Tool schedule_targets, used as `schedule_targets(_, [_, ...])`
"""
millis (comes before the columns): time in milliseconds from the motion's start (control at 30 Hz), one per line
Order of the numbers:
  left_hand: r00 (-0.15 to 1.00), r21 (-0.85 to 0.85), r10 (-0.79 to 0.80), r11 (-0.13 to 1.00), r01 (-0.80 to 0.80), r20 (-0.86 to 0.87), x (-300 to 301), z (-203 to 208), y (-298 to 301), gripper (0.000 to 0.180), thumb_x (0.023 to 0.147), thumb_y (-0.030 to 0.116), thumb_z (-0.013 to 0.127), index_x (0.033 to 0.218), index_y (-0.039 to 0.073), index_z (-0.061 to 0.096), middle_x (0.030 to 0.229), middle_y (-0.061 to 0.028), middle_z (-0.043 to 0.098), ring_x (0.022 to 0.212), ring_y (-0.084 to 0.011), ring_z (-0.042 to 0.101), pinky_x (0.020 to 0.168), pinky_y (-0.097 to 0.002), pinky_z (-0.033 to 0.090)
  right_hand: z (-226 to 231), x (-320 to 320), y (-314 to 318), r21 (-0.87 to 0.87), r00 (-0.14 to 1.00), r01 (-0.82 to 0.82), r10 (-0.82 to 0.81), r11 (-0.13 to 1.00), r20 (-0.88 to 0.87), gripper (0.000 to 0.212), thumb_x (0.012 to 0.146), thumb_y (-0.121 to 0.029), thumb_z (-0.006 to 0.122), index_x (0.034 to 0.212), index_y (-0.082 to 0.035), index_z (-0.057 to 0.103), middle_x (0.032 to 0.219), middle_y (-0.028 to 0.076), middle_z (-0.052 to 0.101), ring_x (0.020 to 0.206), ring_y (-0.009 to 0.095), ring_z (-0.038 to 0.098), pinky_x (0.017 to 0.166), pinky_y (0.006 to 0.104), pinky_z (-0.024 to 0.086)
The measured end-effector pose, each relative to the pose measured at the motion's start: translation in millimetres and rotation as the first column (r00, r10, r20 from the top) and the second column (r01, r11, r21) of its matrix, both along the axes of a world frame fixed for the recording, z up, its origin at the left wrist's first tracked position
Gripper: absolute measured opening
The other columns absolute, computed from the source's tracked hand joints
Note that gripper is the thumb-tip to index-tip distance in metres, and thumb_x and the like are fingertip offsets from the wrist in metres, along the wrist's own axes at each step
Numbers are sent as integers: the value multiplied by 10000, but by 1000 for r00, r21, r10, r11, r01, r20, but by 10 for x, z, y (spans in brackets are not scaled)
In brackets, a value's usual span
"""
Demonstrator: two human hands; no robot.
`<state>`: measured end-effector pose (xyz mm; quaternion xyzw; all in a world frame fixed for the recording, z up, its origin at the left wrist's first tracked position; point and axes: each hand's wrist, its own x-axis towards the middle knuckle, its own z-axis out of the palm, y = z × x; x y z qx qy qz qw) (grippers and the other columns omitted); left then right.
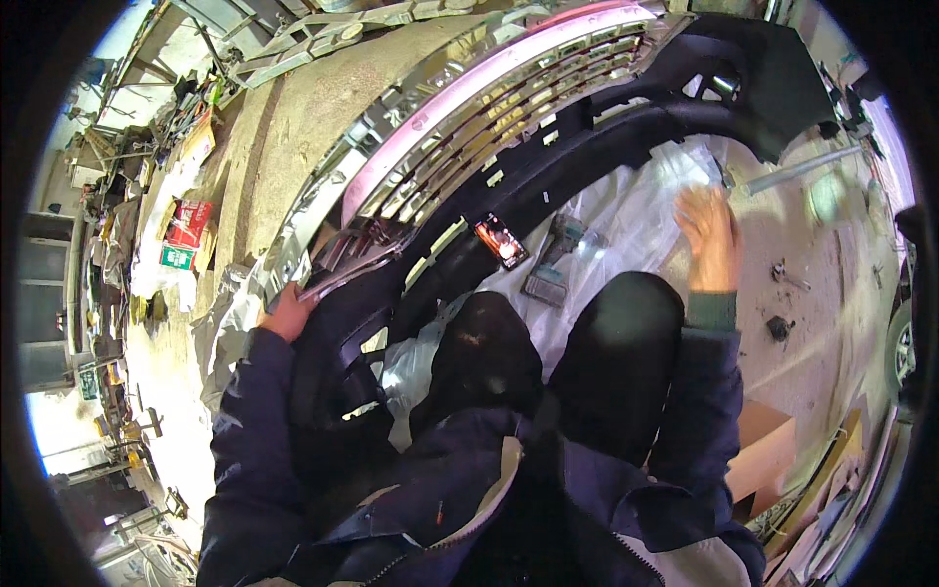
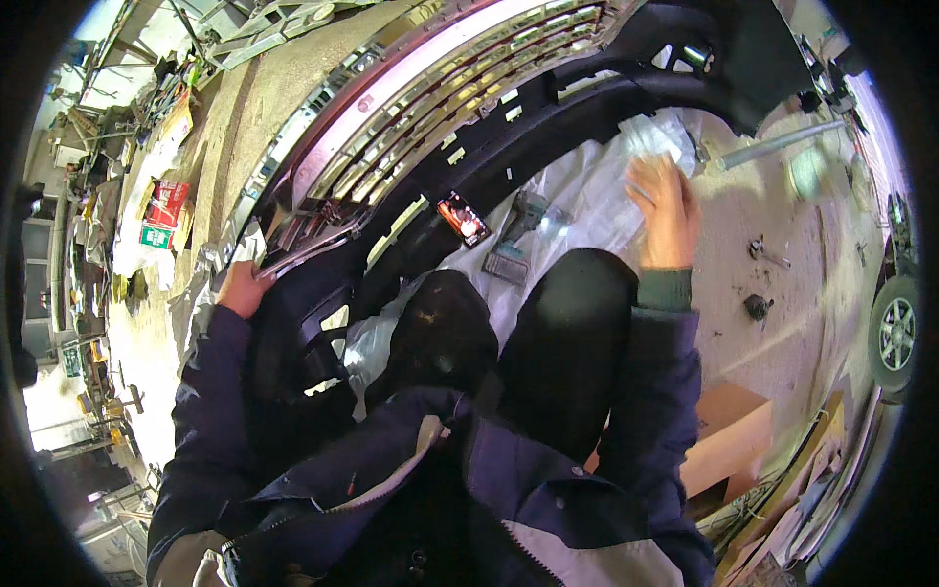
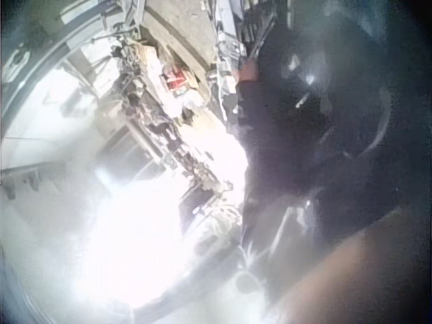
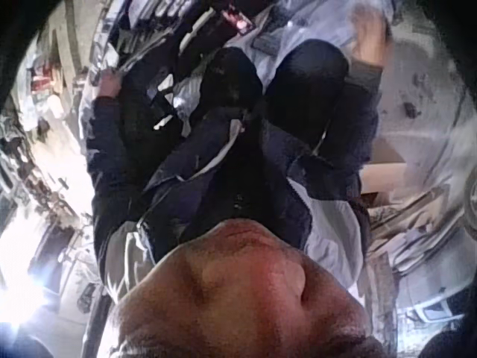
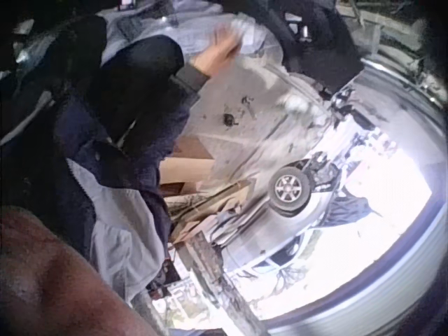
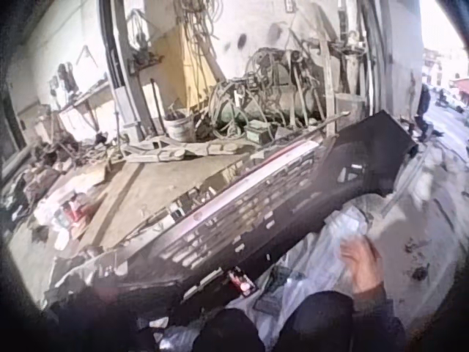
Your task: The person attaches a chrome grille to a black car bumper using a cordless drill and screws. They align the grille, drive in several screws, and then lift the assembled bumper to inspect it.
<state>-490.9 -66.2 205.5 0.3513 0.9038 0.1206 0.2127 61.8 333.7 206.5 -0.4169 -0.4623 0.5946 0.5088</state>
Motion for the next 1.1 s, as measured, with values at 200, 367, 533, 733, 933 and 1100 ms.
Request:
schedule_targets(200, [866,400,126,848,-347,484,-224,-522,-391,398,904,166,733,1230,-13,589,1081,-173,653,975,-335,620,898,-412,511,1014,-1948,516,-201,954,-256,213,946,-212,482,1051,-416,590,1375,-59,587,1300,174,665,1208,297,654,1043,465,529])
schedule_targets(367, [994,181,-102,978,106,-32,-516,-700,-753,372,959,181,627,1297,27,652,1126,-181,733,1043,-359,701,916,-458,559,869,-2555,858,-223,880,-389,289,894,-378,421,933,-375,765,1217,-81,662,1111,101,712,1074,275,691,933,466,576])
schedule_targets(533, [1000,-108,-11,994,11,1,-475,-570,-557,437,948,331,672,1288,61,625,1162,-171,700,1075,-346,677,928,-439,542,672,-2835,1457,-212,745,-630,504,747,-437,183,943,-209,753,1034,-62,692,928,105,728,881,238,728,797,341,592])
schedule_targets(733, [934,-67,-177,984,164,-309,-382,35,-123,300,871,300,694,1070,76,691,1067,-169,668,1059,-364,642,913,-457,486,903,-2682,1731,-149,667,-676,514,721,-539,244,976,-204,718,1105,-2,677,1025,162,744,986,294,730,952,431,580])
schedule_targets(933, [910,212,-247,921,327,-333,-515,929,409,243,931,216,648,972,5,762,865,-224,719,878,-408,726,764,-504,572,1226,-2490,1992,105,694,-547,520,831,-497,350,1000,-223,673,1268,0,636,1161,130,722,1067,246,691,1018,398,518])
schedule_targets(1100, [908,134,-216,951,279,-359,206,1552,760,273,906,192,647,1089,19,753,984,-224,745,919,-428,713,792,-500,568,1375,-2120,1794,364,802,-406,518,838,-299,418,1031,-209,606,1386,11,616,1277,96,704,1143,179,654,1041,338,476])
